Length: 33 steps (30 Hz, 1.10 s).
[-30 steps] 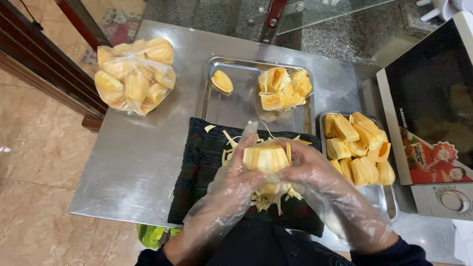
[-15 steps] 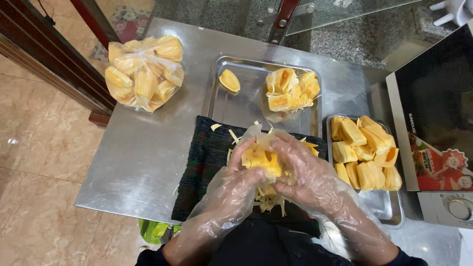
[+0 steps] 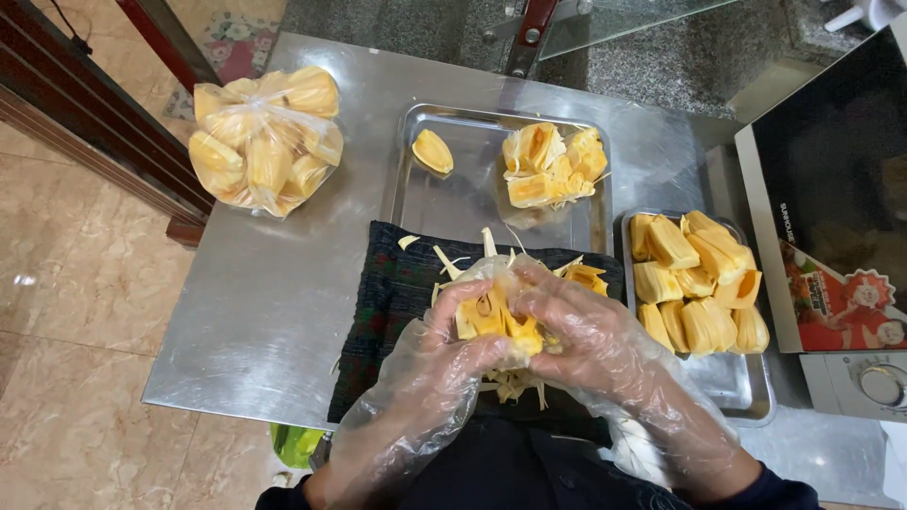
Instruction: Shredding jackfruit segments by hand into thin strips
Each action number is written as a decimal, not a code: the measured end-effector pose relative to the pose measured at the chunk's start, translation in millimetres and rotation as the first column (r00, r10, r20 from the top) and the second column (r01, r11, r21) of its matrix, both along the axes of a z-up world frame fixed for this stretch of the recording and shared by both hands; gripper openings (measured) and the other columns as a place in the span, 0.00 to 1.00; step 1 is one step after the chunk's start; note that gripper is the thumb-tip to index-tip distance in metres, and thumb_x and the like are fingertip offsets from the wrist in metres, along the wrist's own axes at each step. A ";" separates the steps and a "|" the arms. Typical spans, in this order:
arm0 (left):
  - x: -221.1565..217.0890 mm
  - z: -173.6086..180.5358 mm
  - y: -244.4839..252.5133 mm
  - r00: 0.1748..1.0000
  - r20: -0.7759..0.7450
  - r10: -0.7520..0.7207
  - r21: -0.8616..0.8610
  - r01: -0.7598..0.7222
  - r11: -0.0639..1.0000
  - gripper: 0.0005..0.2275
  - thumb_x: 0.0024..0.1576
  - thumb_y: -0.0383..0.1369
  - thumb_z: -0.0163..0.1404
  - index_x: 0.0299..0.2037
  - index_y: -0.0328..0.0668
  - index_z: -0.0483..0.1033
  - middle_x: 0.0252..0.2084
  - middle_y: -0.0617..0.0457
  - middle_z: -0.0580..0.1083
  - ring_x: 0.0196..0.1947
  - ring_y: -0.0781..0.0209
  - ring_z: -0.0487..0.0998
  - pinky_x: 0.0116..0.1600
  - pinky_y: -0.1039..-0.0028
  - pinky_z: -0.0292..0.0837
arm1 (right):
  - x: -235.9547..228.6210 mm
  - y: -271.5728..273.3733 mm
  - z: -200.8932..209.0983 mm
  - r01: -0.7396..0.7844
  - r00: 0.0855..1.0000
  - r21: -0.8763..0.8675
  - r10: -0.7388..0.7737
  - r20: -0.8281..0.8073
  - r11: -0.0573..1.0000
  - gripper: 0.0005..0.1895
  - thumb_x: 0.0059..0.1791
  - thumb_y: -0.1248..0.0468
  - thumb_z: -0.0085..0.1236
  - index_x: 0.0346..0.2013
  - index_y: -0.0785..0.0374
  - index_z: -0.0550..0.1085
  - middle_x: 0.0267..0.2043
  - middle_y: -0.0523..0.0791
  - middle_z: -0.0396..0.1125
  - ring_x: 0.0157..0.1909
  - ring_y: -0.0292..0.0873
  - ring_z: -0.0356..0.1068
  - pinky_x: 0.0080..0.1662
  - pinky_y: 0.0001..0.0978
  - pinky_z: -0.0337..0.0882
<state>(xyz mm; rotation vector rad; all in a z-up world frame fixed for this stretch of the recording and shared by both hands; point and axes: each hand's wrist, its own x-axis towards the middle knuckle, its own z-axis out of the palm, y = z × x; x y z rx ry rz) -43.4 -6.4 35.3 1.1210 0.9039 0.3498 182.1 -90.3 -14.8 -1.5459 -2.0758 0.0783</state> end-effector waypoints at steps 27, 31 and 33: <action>-12.7 -107.9 41.3 0.384 0.669 0.637 -0.740 0.423 0.523 0.32 0.45 0.37 0.61 0.62 0.37 0.72 0.62 0.21 0.68 0.55 0.21 0.73 0.63 0.26 0.64 | 30.0 12.0 41.5 0.182 0.282 -0.400 -0.438 -0.854 0.898 0.37 0.36 0.77 0.68 0.60 0.69 0.70 0.44 0.52 0.67 0.32 0.47 0.74 0.27 0.44 0.83; -18.1 -118.1 48.6 0.396 0.738 0.546 -0.665 0.290 0.688 0.31 0.49 0.35 0.59 0.66 0.42 0.69 0.67 0.26 0.63 0.59 0.26 0.73 0.66 0.31 0.64 | -20.2 40.2 87.2 0.345 0.828 -0.769 -0.561 -0.021 0.538 0.32 0.43 0.58 0.68 0.61 0.55 0.72 0.52 0.56 0.73 0.48 0.60 0.77 0.50 0.54 0.81; -17.9 -118.8 48.2 0.390 0.765 0.513 -0.627 0.264 0.733 0.29 0.51 0.34 0.58 0.67 0.45 0.70 0.71 0.27 0.61 0.59 0.27 0.74 0.67 0.33 0.64 | -22.6 49.2 66.6 0.372 0.869 -0.800 -0.480 0.121 0.471 0.35 0.45 0.55 0.66 0.65 0.53 0.68 0.56 0.55 0.71 0.54 0.59 0.75 0.54 0.53 0.78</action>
